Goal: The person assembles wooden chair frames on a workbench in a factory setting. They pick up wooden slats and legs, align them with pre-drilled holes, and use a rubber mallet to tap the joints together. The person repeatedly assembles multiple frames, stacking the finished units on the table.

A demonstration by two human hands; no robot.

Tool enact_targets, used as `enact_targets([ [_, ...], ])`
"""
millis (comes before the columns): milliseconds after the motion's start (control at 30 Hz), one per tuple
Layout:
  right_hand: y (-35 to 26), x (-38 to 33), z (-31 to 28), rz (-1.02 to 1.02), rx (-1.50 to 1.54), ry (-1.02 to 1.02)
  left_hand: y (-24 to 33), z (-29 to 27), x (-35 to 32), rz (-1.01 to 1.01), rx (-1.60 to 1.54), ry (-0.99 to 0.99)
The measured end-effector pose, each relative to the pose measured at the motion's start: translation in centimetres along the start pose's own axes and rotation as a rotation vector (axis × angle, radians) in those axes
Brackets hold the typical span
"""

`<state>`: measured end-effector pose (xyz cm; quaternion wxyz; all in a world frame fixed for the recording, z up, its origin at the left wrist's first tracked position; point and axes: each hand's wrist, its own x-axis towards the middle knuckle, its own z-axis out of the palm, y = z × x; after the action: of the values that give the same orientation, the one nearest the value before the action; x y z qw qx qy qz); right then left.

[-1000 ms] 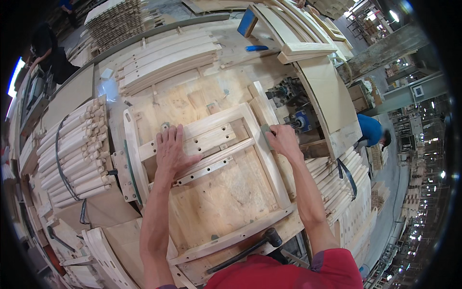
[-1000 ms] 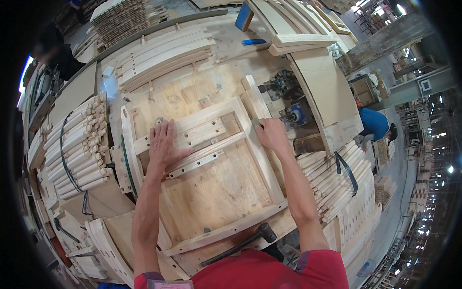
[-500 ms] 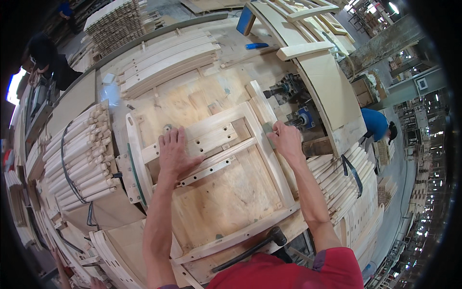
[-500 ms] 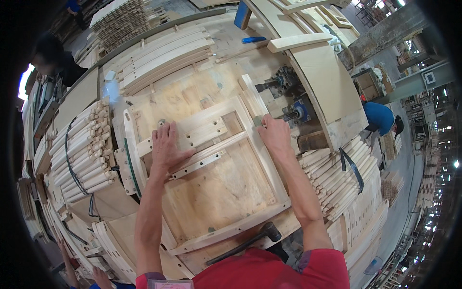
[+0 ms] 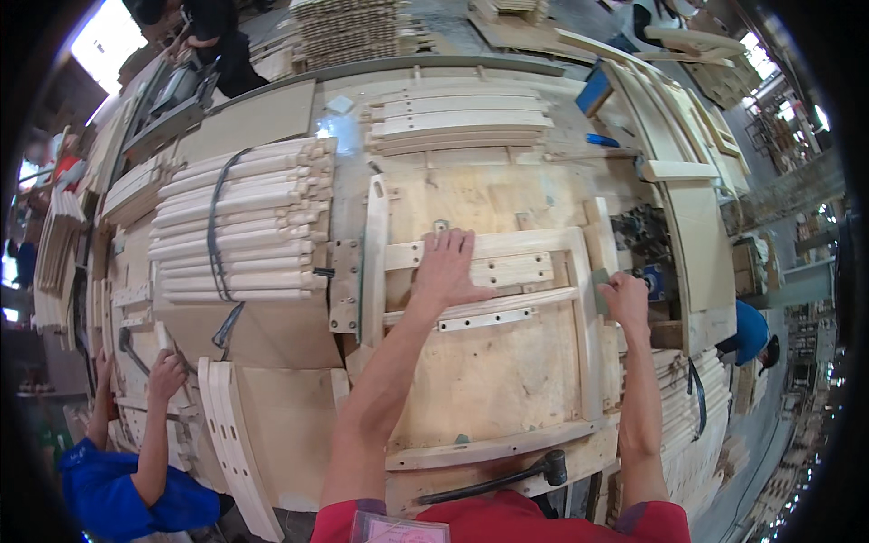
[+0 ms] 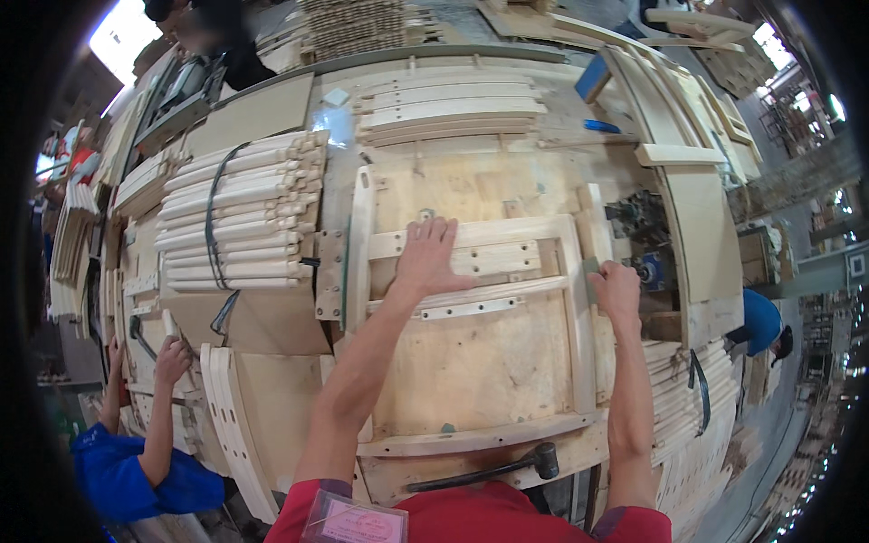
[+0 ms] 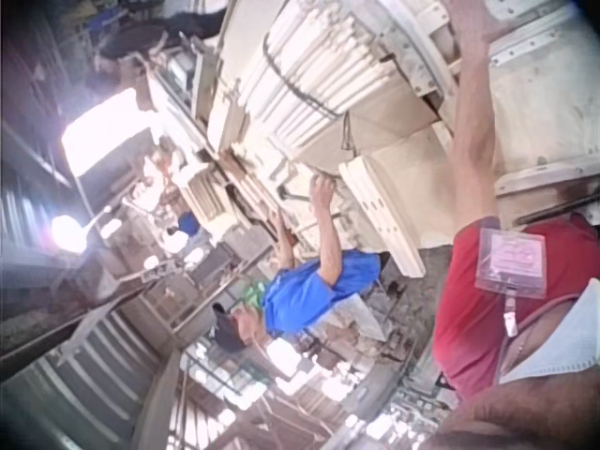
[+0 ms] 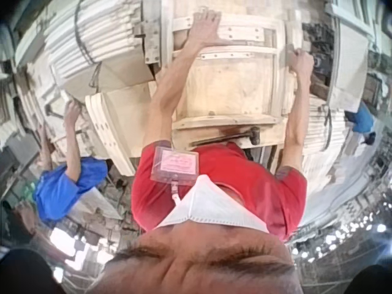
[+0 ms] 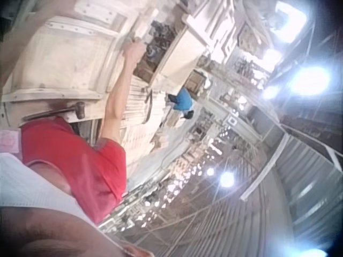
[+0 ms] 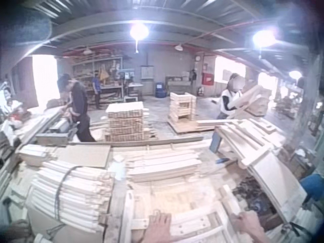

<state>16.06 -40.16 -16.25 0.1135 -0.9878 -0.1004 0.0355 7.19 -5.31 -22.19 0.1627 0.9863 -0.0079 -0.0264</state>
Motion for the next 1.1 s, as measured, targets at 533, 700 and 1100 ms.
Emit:
enact_targets([
  [533, -1.7, -0.4, 1.0, 0.074, -0.022, 0.001, -0.6, 0.2, -0.6, -0.007, -0.008, 0.051],
  [700, -1.0, -0.3, 1.0, 0.053, -0.03, 0.004, -0.5, 0.4, -0.4, 0.015, -0.02, 0.073],
  [1100, -10.0, -1.0, -1.5, -0.082, 1.078, -0.124, 1.0, -2.1, -3.1, -0.022, -1.314, 0.028],
])
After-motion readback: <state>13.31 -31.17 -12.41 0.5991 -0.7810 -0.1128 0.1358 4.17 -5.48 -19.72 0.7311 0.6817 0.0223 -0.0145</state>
